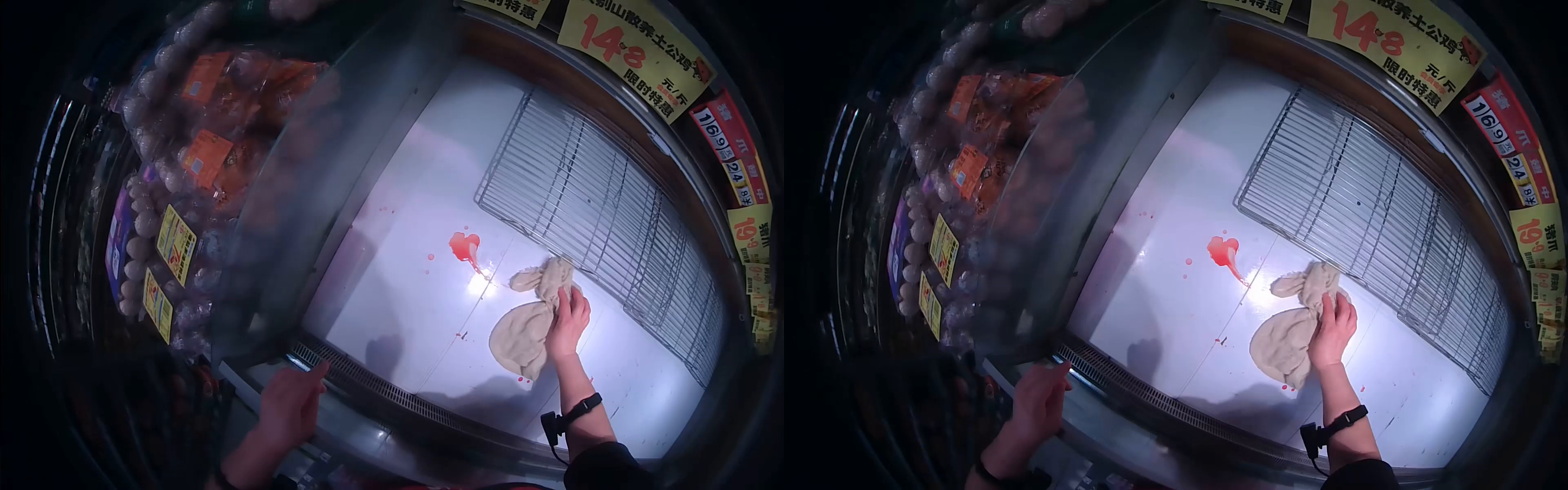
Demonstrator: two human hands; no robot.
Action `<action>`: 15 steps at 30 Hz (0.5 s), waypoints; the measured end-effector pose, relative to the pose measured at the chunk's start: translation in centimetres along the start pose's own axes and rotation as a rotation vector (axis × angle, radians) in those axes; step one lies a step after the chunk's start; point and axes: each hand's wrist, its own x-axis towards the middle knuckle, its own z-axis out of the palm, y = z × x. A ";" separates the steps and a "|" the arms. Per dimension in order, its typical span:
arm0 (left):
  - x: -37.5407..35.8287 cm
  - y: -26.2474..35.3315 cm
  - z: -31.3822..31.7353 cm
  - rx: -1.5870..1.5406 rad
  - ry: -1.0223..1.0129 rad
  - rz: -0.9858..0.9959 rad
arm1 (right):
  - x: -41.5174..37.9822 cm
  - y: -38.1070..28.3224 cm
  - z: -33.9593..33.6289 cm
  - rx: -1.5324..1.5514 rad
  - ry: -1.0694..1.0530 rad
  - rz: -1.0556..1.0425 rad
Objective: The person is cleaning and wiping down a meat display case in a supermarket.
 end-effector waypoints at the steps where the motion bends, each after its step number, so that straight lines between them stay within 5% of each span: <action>1: -0.4 -0.3 -0.3 -0.034 0.039 0.003 | -1.2 1.7 0.5 0.088 -0.058 0.081; 6: -1.5 -0.7 -0.4 -0.161 0.254 0.019 | -1.5 -4.9 4.8 -0.004 0.110 0.182; 9: -1.7 -0.8 -1.7 -0.132 0.137 0.014 | 3.6 -11.7 6.6 0.107 0.012 0.030; 12: -1.0 -1.6 -2.3 0.102 0.239 0.093 | 8.7 -16.9 7.8 0.163 -0.061 -0.210; 15: -1.9 -2.8 -1.7 -0.006 0.269 -0.028 | 13.1 -20.6 8.7 0.261 -0.092 -0.387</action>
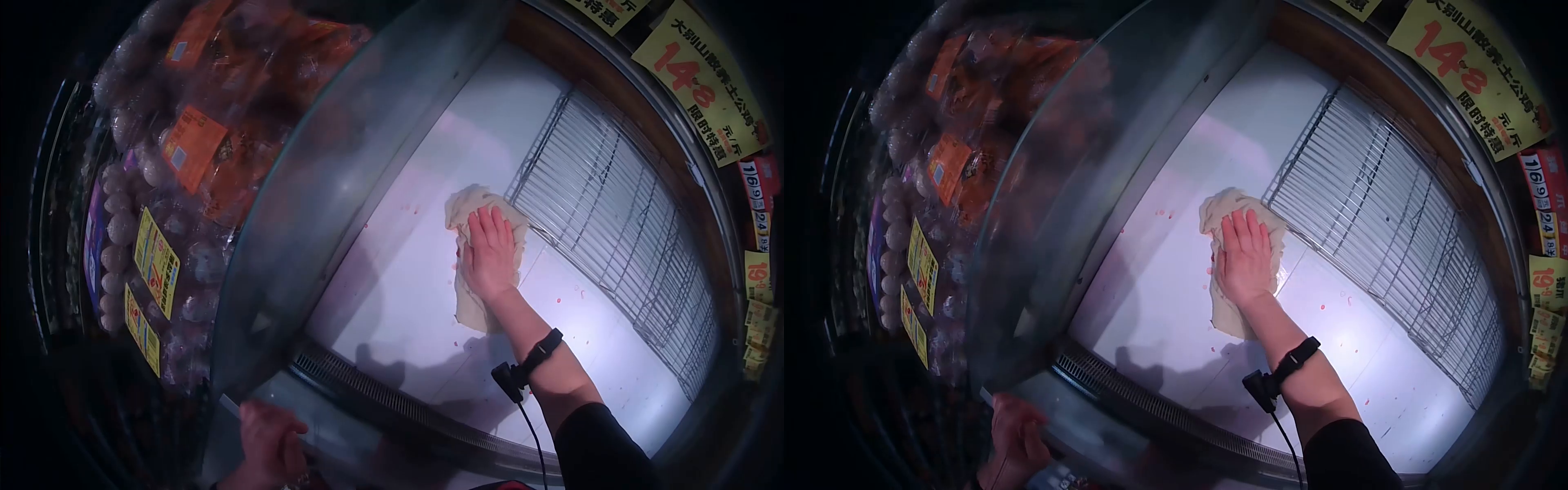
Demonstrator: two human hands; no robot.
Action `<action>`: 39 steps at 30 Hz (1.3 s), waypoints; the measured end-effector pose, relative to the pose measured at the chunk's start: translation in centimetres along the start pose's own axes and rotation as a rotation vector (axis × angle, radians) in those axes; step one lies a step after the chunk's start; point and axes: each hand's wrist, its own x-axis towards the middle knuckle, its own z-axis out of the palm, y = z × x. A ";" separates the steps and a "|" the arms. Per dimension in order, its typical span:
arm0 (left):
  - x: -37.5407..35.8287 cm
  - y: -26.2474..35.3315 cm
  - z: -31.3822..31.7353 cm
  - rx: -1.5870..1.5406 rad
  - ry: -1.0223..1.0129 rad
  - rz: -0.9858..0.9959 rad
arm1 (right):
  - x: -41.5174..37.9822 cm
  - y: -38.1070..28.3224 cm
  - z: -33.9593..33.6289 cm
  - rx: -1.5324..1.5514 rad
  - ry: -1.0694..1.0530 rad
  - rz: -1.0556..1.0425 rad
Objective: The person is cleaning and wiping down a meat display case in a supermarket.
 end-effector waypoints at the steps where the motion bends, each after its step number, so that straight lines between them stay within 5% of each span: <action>1: -0.1 0.1 0.2 0.006 0.006 0.018 | 1.9 -0.7 0.4 0.058 -0.020 -0.064; 5: 0.9 0.5 -0.3 0.046 -0.052 0.104 | 1.3 -4.3 1.4 0.302 -0.196 -0.351; 9: 0.6 1.0 0.1 0.067 -0.001 0.095 | -9.6 -5.6 -1.1 0.376 -0.532 -0.555; 15: 0.4 1.4 1.3 0.112 0.105 0.115 | -30.0 4.7 -9.9 0.053 -0.602 -0.482; 17: 0.1 1.3 1.6 0.105 0.132 0.098 | -32.9 8.4 -12.4 -0.024 -0.585 -0.137; 22: 0.1 1.4 1.6 0.137 0.102 0.044 | -25.4 7.3 -9.6 -0.181 -0.234 0.250; 30: 0.0 1.8 0.8 0.089 0.075 0.051 | -2.3 4.7 -4.8 -0.103 -0.234 -0.069; 34: 0.2 2.7 0.2 0.035 0.104 0.018 | -5.9 0.6 -4.9 -0.095 -0.267 -0.030; 39: 1.1 2.3 -0.7 -0.071 0.023 0.001 | -19.5 -1.2 -7.3 0.054 -0.507 -0.413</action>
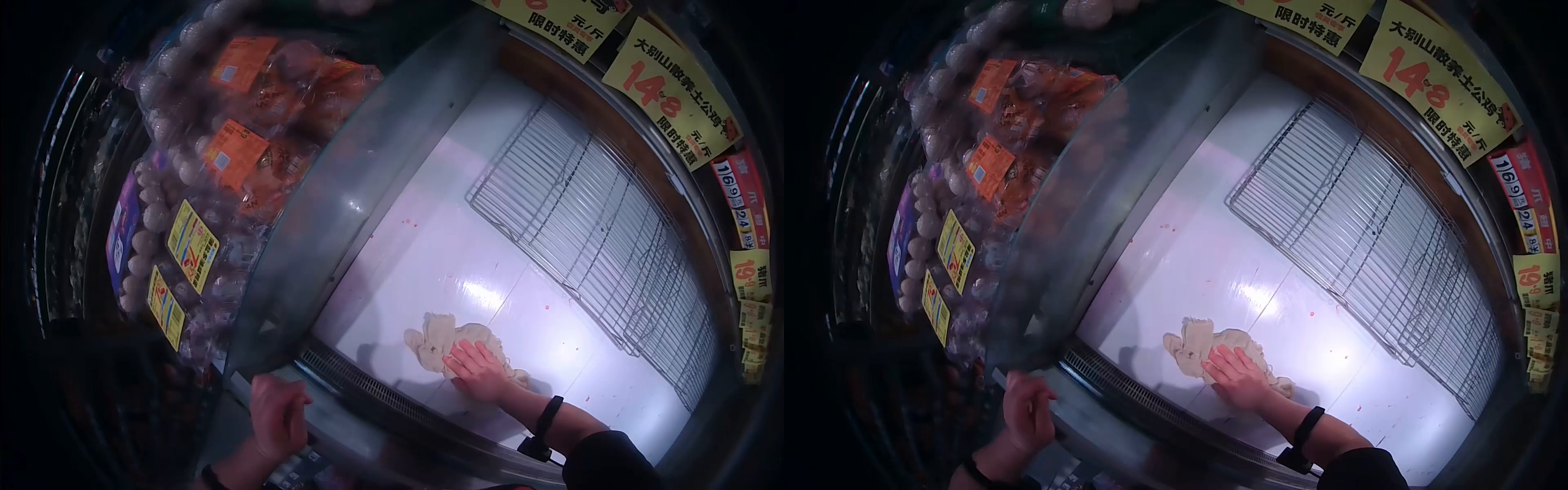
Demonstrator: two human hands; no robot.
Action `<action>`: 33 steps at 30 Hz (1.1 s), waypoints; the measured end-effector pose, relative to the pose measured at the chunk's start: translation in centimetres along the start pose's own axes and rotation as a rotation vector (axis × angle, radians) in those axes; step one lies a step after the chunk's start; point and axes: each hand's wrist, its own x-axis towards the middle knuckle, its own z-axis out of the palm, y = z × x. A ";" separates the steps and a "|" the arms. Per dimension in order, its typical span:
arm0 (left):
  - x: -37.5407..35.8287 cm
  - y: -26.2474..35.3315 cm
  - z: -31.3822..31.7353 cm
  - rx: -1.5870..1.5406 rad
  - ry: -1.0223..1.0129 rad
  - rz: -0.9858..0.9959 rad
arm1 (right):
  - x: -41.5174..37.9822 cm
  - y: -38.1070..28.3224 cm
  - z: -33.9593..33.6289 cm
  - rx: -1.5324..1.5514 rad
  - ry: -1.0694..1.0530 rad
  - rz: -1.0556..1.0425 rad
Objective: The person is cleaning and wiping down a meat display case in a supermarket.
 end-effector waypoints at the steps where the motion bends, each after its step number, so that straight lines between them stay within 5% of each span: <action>1: 0.6 -0.4 -0.5 0.062 0.005 0.054 | -0.1 0.9 -0.5 0.006 -0.030 -0.017; 9: 0.8 -3.8 -1.2 0.141 0.042 0.117 | 19.1 10.7 -5.5 -0.110 0.322 0.272; 14: 0.7 -3.3 -2.0 0.118 -0.026 0.104 | 26.5 3.9 -2.4 -0.036 0.330 0.299; 17: 1.1 -2.5 -2.1 0.126 -0.042 0.085 | 23.5 -2.3 0.1 0.064 0.224 0.081; 21: 1.2 -2.2 -1.7 0.096 0.021 0.091 | 17.8 -8.5 3.9 0.212 0.051 -0.465; 25: 1.3 -2.2 -1.8 0.091 0.028 0.105 | 8.9 -7.3 1.9 0.351 0.007 -0.392; 29: 1.4 -2.3 -1.9 0.102 0.035 0.107 | -1.0 -3.5 -0.4 0.191 -0.394 -0.282; 32: 1.1 -2.3 -1.8 0.088 0.050 0.094 | -1.6 -1.3 -3.5 0.494 -0.247 0.038; 33: 1.1 -2.4 -1.7 0.083 0.061 0.091 | -0.4 -0.9 -5.8 0.739 -0.243 0.312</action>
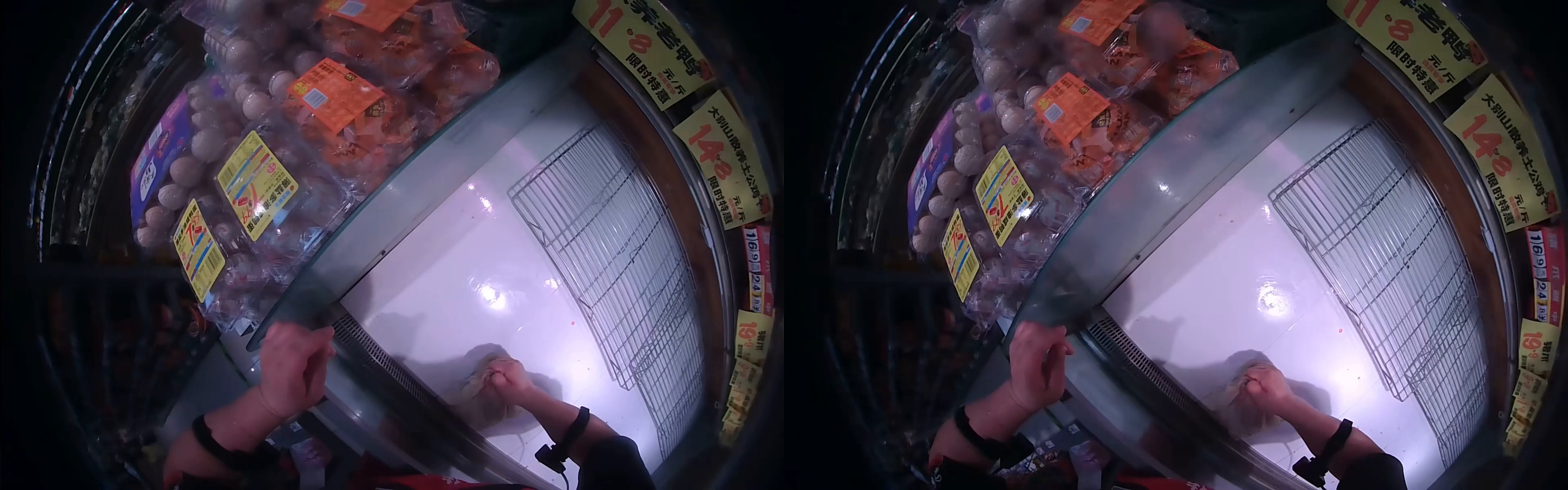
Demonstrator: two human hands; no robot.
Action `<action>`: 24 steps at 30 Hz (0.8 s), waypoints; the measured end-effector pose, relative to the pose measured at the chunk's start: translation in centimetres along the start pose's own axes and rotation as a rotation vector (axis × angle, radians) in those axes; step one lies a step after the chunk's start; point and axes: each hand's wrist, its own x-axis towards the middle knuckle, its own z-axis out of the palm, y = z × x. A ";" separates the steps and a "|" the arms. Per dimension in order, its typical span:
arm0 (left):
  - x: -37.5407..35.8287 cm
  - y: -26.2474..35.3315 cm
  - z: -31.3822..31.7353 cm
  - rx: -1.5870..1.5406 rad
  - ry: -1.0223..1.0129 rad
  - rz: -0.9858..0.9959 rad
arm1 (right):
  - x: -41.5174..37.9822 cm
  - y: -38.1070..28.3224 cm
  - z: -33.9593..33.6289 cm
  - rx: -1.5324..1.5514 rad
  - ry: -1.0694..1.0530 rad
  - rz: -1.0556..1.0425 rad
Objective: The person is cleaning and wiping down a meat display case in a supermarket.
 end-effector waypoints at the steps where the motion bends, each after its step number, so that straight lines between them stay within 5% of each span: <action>1: 0.0 0.0 0.0 -0.006 -0.006 -0.009 | 0.6 -1.4 -1.8 0.282 0.055 0.227; 3: 0.0 0.0 -0.1 -0.010 -0.017 -0.029 | 3.0 0.2 -4.4 0.496 0.274 0.156; 7: 0.3 -0.3 -0.2 -0.016 -0.057 -0.011 | 10.9 -3.3 -12.1 0.625 0.307 -0.042; 9: 0.2 -0.2 -0.3 -0.014 -0.081 -0.021 | 14.9 -4.6 -13.7 0.009 0.379 -0.096; 12: 0.0 -0.4 -0.1 -0.017 -0.069 -0.022 | 18.8 -2.8 -11.7 -1.032 0.303 -0.521; 18: 0.3 -0.2 -0.2 -0.032 -0.068 -0.021 | 25.7 -5.4 -8.9 -0.944 0.448 -0.056; 22: 0.5 -0.3 -0.3 -0.040 -0.061 -0.008 | 15.2 -1.4 -2.9 -0.978 0.162 -0.464; 24: 0.2 -0.1 -0.1 -0.031 -0.036 -0.007 | 14.6 -1.0 -5.7 -0.963 0.145 -0.403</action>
